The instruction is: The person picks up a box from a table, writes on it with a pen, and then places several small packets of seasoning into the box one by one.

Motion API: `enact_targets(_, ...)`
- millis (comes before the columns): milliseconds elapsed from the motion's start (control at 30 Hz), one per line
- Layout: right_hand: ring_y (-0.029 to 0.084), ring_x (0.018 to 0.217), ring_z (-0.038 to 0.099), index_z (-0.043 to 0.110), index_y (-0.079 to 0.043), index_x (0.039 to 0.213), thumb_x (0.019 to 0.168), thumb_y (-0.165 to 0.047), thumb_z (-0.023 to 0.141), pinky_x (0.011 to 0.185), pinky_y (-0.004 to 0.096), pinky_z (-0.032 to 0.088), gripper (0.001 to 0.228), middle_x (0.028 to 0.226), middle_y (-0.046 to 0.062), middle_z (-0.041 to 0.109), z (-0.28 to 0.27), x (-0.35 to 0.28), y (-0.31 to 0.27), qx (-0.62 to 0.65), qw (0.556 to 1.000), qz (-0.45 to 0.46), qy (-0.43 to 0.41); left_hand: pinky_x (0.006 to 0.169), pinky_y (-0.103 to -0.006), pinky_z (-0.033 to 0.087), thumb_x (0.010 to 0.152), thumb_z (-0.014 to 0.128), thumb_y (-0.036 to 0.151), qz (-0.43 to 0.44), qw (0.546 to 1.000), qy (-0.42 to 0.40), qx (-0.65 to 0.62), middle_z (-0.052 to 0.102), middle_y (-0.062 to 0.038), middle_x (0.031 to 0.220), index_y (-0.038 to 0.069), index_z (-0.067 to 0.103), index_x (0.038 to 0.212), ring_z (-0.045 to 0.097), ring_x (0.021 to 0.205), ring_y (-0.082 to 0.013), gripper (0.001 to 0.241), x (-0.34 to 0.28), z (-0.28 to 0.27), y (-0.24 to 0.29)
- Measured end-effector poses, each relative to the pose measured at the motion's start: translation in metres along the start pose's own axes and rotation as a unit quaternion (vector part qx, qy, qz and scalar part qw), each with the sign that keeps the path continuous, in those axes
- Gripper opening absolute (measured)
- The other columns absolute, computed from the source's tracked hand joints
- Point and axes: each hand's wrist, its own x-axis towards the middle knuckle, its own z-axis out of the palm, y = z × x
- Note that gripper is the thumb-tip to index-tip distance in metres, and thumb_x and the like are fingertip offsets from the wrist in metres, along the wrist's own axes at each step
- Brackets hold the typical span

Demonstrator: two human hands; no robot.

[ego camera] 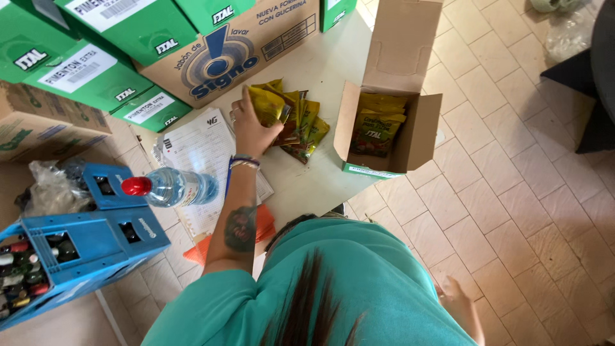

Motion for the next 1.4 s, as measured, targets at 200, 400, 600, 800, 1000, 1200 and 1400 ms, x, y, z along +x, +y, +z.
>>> enact_targets(200, 0.032, 0.142, 0.050, 0.040, -0.019, 0.156, 0.096, -0.053, 0.044, 0.117, 0.050, 0.042, 0.069, 0.155, 0.005, 0.053, -0.045, -0.011, -0.041, -0.114, 0.984, -0.127, 0.047, 0.089, -0.0341, 0.055, 0.085, 0.062, 0.054, 0.139, 0.800, -0.125, -0.570, 0.060, -0.012, 0.126, 0.011, 0.040, 0.150, 0.067, 0.100, -0.0187, 0.081, -0.021, -0.018, 0.030)
enact_targets(400, 0.009, 0.082, 0.064, 0.072, -0.014, 0.126, 0.102, -0.021, 0.065, 0.064, 0.026, 0.048, 0.026, 0.105, -0.003, 0.073, -0.086, -0.092, -0.156, -0.032, 0.793, -0.534, 0.293, 0.097, -0.0586, 0.059, 0.097, 0.071, 0.038, 0.166, 0.346, -0.468, -0.796, 0.068, -0.023, 0.131, 0.004, 0.055, 0.148, 0.070, 0.112, -0.0404, 0.063, -0.072, -0.021, 0.102)
enact_targets(600, 0.040, 0.113, 0.066, 0.069, -0.007, 0.133, 0.083, -0.024, 0.085, 0.094, 0.051, 0.052, 0.055, 0.120, 0.016, 0.072, -0.103, -0.141, -0.268, 0.023, 0.673, -0.707, 0.215, 0.116, -0.0665, 0.035, 0.088, 0.064, 0.051, 0.161, 0.256, -0.703, -0.643, 0.062, -0.026, 0.126, -0.004, 0.044, 0.146, 0.061, 0.118, -0.0377, 0.083, -0.081, 0.017, 0.135)
enact_targets(800, 0.030, 0.090, 0.073, 0.076, -0.005, 0.092, 0.079, -0.013, 0.090, 0.079, 0.040, 0.056, 0.021, 0.091, 0.010, 0.076, -0.089, -0.123, -0.304, 0.076, 0.659, -0.730, 0.163, 0.088, -0.0557, 0.055, 0.087, 0.059, 0.043, -0.045, 0.321, -0.688, -0.649, 0.067, -0.025, 0.120, 0.000, 0.055, 0.136, 0.071, 0.096, -0.0380, 0.066, -0.060, 0.060, 0.093)
enact_targets(1000, 0.031, 0.070, 0.066, 0.068, -0.008, 0.085, 0.090, -0.009, 0.082, 0.072, 0.037, 0.053, 0.016, 0.071, 0.005, 0.068, -0.099, -0.103, -0.306, 0.005, 0.665, -0.700, 0.261, 0.122, -0.0463, 0.032, 0.107, 0.047, 0.037, 0.289, 0.743, -0.249, -0.551, 0.048, -0.017, 0.152, 0.007, 0.049, 0.147, 0.047, 0.141, -0.0291, 0.050, -0.070, -0.036, 0.092)
enact_targets(1200, 0.031, 0.061, 0.062, 0.059, -0.010, 0.080, 0.091, -0.020, 0.078, 0.062, 0.043, 0.053, 0.024, 0.058, 0.004, 0.053, -0.071, -0.066, -0.317, -0.142, 0.601, -0.665, 0.420, 0.103, -0.0478, 0.052, 0.107, 0.053, 0.017, 0.124, 0.909, -0.002, -0.398, 0.064, -0.018, 0.127, 0.009, 0.060, 0.134, 0.063, 0.119, -0.0349, 0.029, -0.045, -0.019, 0.014)
enact_targets(1400, 0.038, 0.073, 0.070, 0.064, -0.019, 0.095, 0.086, -0.012, 0.064, 0.067, 0.048, 0.058, 0.011, 0.069, 0.009, 0.063, -0.042, -0.007, -0.343, -0.303, 0.729, -0.542, 0.290, 0.088, -0.0558, 0.051, 0.091, 0.072, 0.025, 0.094, 0.985, 0.134, -0.054, 0.057, -0.019, 0.117, 0.010, 0.061, 0.129, 0.062, 0.105, -0.0455, 0.042, -0.016, 0.008, -0.050)
